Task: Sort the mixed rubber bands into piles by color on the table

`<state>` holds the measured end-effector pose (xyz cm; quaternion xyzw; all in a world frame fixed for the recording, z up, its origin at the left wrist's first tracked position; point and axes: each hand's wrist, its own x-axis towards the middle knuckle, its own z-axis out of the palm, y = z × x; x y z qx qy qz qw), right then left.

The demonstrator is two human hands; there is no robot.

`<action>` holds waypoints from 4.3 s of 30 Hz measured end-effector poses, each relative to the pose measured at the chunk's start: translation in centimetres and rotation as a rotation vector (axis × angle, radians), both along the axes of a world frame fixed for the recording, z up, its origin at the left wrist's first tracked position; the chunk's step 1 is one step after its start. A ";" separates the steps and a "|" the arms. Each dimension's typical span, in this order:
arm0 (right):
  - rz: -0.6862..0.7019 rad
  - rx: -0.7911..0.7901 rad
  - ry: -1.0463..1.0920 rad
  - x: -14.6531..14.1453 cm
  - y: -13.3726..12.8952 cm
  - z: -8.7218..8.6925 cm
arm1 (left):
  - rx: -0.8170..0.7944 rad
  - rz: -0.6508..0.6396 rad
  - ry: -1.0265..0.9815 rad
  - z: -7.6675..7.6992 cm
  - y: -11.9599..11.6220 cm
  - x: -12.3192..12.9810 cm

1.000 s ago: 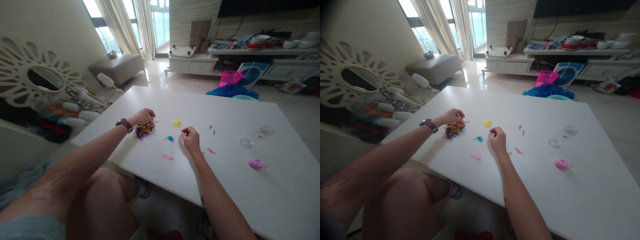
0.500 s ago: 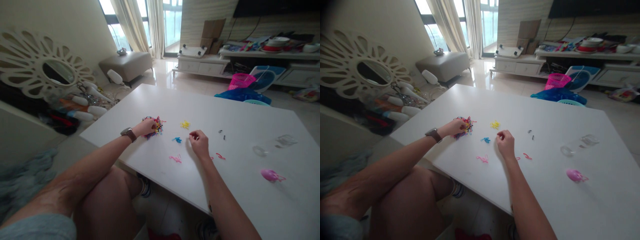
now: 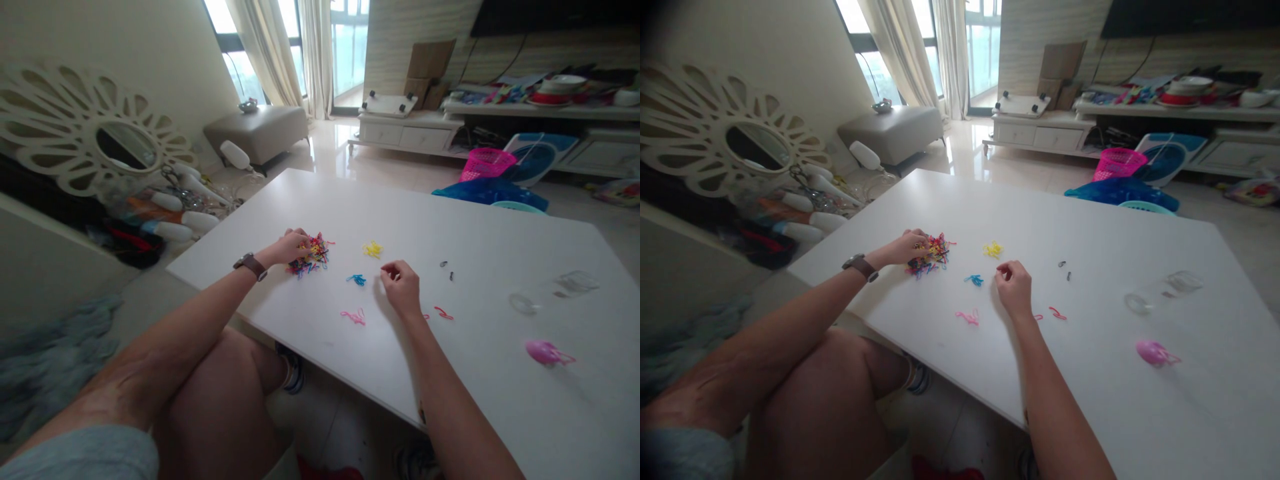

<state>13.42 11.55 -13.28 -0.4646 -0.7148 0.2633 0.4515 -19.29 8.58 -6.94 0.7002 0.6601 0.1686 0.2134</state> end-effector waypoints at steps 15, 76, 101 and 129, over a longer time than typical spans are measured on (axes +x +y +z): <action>0.008 -0.015 0.005 0.0 0.0 -0.2 | -0.239 0.550 -1.399 -0.7 -0.1 0.1; -0.521 0.157 -0.074 11.0 6.3 -1.0 | -0.694 0.400 -1.691 0.7 -3.5 12.7; 0.332 0.216 -0.040 -1.6 -3.1 2.8 | -0.648 0.410 -1.688 0.6 -3.7 13.8; 0.421 0.171 -0.213 -1.8 -3.2 2.6 | -0.607 0.435 -1.589 0.2 -3.7 13.9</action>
